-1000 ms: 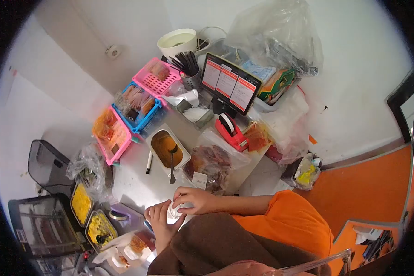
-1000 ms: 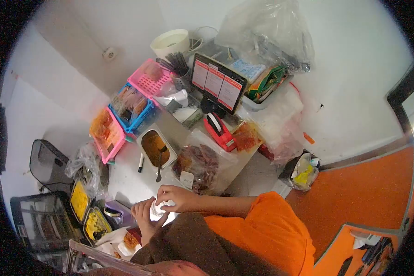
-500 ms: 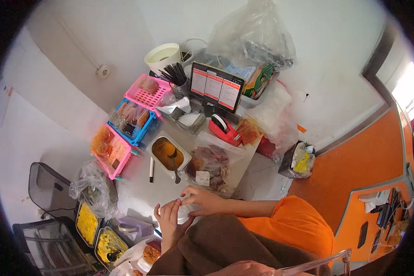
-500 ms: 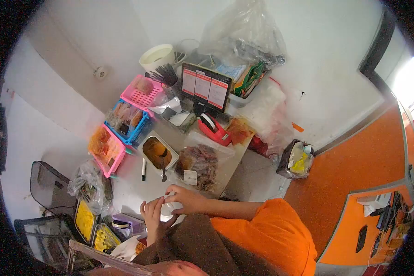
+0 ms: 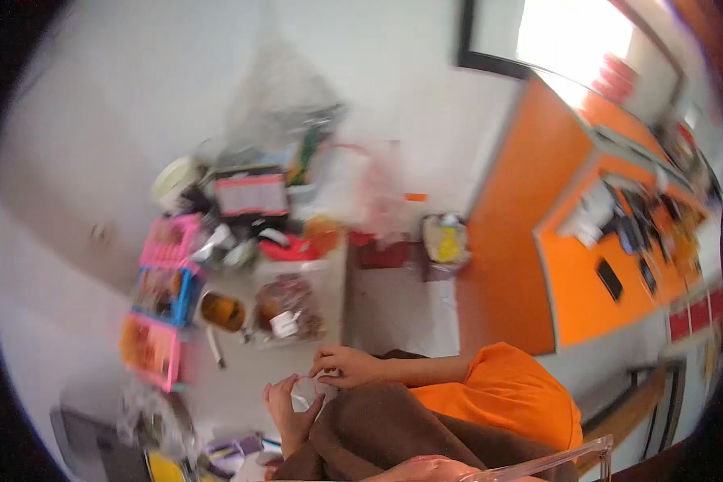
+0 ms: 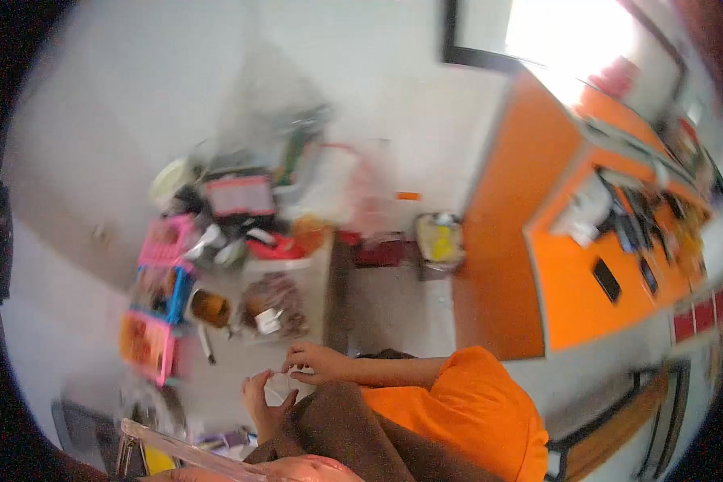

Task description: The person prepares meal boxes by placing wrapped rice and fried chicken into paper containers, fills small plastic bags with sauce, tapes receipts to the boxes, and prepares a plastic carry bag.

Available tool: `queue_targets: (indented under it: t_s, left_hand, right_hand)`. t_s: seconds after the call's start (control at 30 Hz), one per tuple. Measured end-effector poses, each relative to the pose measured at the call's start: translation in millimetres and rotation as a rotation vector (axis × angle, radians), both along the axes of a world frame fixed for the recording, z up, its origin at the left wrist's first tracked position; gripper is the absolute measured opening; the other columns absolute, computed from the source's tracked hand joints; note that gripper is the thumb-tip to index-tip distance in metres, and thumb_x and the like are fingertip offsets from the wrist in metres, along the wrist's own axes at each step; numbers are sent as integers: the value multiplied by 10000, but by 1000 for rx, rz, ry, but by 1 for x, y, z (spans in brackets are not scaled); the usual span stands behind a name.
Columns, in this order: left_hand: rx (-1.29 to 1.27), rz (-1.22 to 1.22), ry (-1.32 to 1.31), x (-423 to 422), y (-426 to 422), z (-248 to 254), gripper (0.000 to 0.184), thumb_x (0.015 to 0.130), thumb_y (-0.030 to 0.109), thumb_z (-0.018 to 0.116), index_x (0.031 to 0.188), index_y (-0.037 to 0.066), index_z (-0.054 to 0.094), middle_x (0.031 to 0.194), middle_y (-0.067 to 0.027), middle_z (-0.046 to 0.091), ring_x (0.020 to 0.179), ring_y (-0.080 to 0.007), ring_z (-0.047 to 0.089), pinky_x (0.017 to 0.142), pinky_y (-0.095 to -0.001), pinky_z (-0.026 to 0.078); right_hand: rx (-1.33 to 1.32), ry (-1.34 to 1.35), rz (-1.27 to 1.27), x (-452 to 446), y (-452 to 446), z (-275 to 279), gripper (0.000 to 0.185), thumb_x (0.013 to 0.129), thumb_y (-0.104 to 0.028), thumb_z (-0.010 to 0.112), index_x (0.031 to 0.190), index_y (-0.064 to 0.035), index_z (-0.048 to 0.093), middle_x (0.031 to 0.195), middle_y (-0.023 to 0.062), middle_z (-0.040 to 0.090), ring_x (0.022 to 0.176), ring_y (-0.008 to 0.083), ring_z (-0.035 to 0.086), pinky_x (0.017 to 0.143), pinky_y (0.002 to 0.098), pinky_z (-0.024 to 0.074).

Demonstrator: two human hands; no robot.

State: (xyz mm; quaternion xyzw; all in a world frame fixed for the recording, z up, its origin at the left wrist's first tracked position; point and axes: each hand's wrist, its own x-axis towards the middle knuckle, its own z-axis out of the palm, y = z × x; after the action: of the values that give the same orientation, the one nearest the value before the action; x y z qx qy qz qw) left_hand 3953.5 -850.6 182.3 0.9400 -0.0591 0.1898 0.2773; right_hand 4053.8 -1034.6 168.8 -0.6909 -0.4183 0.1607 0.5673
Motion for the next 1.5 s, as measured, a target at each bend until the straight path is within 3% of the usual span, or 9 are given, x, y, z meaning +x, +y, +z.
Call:
queue_targets:
  t_s: [0.17,0.4,0.63,0.83,0.97,1.1,1.33,1.43,1.5]
  left_hand:
    - [-81,-265,84,27,-38,-22,646,558,236,812,1115,72,530,1029,-81,583,972,-306,518,912,-419,359]
    - [-184,-462,23,65,-130,-40,639,568,204,818,1119,57,531,1056,-96,571,1021,-304,494,878,-409,380]
    - [-76,-493,57,54,-209,-32,621,575,162,804,1121,55,527,1030,-119,563,1002,-304,504,872,-407,382]
    - [-238,-344,167,48,-310,-55,578,578,136,795,1087,51,535,1018,-121,567,1017,-311,504,899,-419,363]
    - [76,-379,186,39,-393,-20,567,585,156,798,1080,66,537,1061,-102,573,1024,-316,504,922,-427,336]
    - [62,-395,138,43,-414,-8,596,583,166,804,1100,63,528,1066,-103,567,1027,-310,502,912,-416,345]
    - [66,-310,165,23,-425,-18,599,582,151,801,1106,52,528,1010,-108,568,972,-308,510,873,-410,360]
    - [53,-257,184,18,-432,-19,598,585,152,801,1108,49,531,1014,-111,565,971,-311,508,871,-411,361]
    - [25,-218,224,14,-438,-14,598,583,152,802,1107,49,534,1018,-112,564,976,-312,507,876,-410,360]
  right_hand:
    - [15,-55,-406,-46,-89,-6,129,827,-60,604,953,-34,618,865,77,527,751,185,570,658,287,483]
    - [-107,-162,-1036,-105,-248,44,118,803,-65,618,919,-45,625,852,90,555,758,202,581,676,306,491]
    - [12,-351,-1572,-113,-441,23,63,773,-32,642,829,-15,618,780,81,579,634,160,529,581,262,429]
    - [-34,-414,-1678,-98,-606,13,67,760,-13,641,823,-10,618,742,70,582,599,137,516,554,248,422]
    - [-4,-236,-1731,-68,-699,-7,140,726,11,650,861,-13,623,732,65,579,611,141,524,554,246,427]
    - [7,-294,-1726,-18,-770,-27,209,703,5,662,908,-8,622,796,96,571,669,183,544,590,277,448]
    - [-289,-432,-1737,39,-834,-26,440,650,-93,724,1062,-11,592,950,180,507,917,337,505,807,399,424]
    - [-384,-488,-1732,53,-845,-27,440,670,-125,735,1077,-34,594,901,134,515,841,269,521,753,357,449]
    - [-425,-447,-1704,55,-848,-25,459,656,-130,729,1082,-27,589,925,158,514,916,316,498,816,381,422]
